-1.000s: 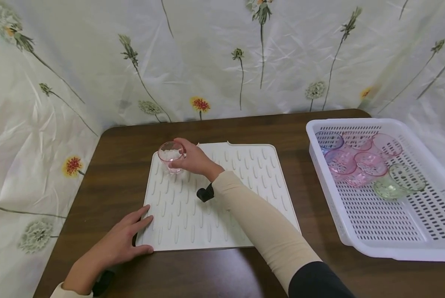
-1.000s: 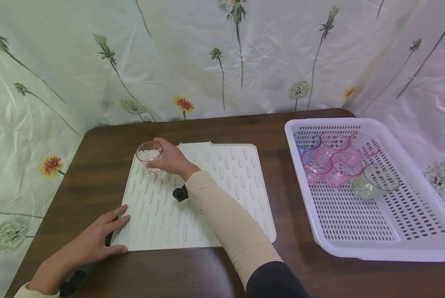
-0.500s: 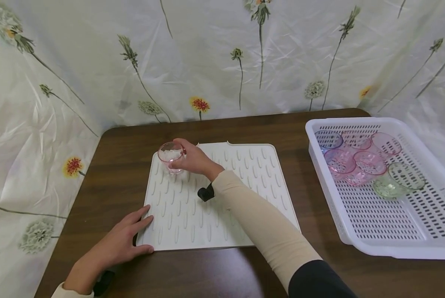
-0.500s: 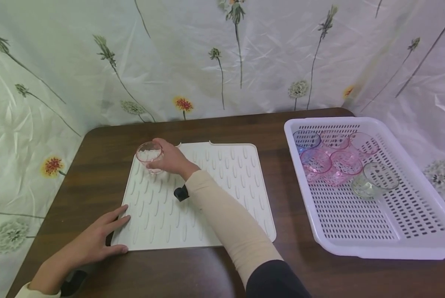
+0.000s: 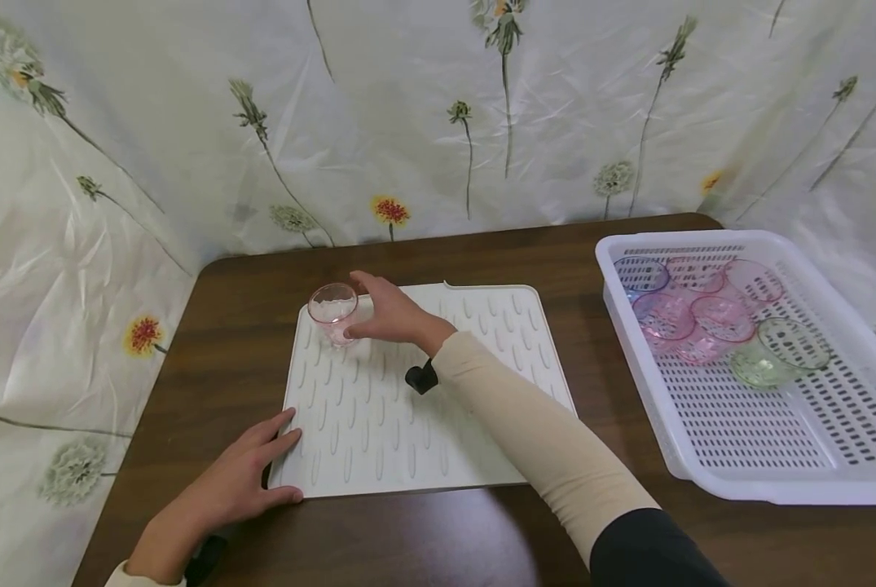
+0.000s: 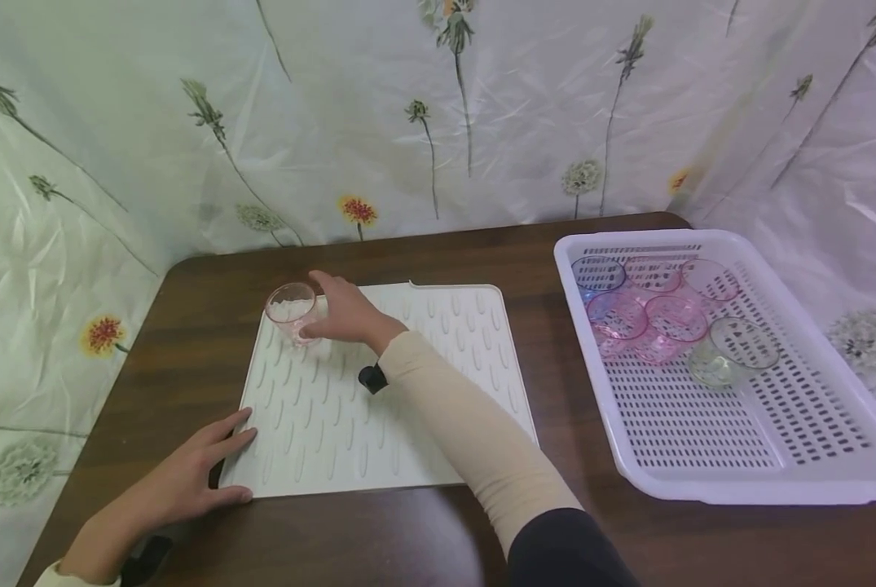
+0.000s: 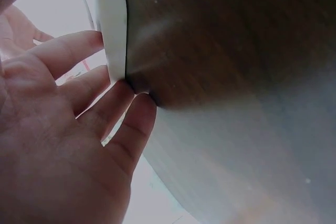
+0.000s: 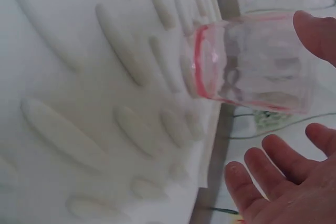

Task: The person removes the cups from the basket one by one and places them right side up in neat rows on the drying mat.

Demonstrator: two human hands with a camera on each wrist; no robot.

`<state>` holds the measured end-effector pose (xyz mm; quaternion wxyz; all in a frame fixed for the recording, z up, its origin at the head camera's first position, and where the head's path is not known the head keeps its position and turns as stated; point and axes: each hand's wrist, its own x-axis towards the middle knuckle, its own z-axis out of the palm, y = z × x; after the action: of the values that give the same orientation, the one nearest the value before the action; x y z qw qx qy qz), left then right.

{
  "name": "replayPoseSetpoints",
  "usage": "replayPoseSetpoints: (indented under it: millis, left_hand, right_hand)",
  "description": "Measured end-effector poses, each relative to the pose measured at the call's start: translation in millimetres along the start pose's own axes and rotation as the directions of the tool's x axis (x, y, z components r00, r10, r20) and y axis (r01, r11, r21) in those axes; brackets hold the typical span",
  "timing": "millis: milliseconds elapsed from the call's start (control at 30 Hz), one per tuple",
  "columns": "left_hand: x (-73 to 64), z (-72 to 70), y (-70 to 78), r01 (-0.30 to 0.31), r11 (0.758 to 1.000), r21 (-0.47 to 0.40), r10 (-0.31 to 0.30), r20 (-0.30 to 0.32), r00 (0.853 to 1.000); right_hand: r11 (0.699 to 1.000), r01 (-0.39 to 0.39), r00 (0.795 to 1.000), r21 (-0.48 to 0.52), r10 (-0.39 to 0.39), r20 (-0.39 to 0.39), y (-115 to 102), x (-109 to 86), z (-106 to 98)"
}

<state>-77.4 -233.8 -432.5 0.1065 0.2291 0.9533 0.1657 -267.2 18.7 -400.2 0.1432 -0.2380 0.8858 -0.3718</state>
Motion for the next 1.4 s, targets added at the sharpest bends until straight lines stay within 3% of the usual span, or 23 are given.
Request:
replayPoseSetpoints:
  millis: [433,867,1133,1400]
  left_hand:
    - [1.8,3.3,3.2,0.002,1.0,0.011,-0.002,0.016,1.0]
    - [3.3,4.4,6.4,0.018,1.0,0.018,-0.019,0.036,0.999]
    - [2.5,4.5,7.0,-0.009,0.999,0.032,0.009,0.002,1.0]
    - [1.4,3.2,7.0,-0.008,0.999,0.044,0.009,-0.018,1.0]
  right_hand:
    - [0.983,0.062,0.998,-0.175,-0.061,0.012,-12,-19.8,-36]
    - [0.936,0.092,0.991,-0.341,-0.119,-0.061,-41,-52.1,-70]
    - [0.902,0.19,0.975,-0.387,-0.22,-0.036,-46,-81.5,-83]
    - [0.897,0.207,0.975,-0.39,-0.224,0.003,-41,-108.4,-90]
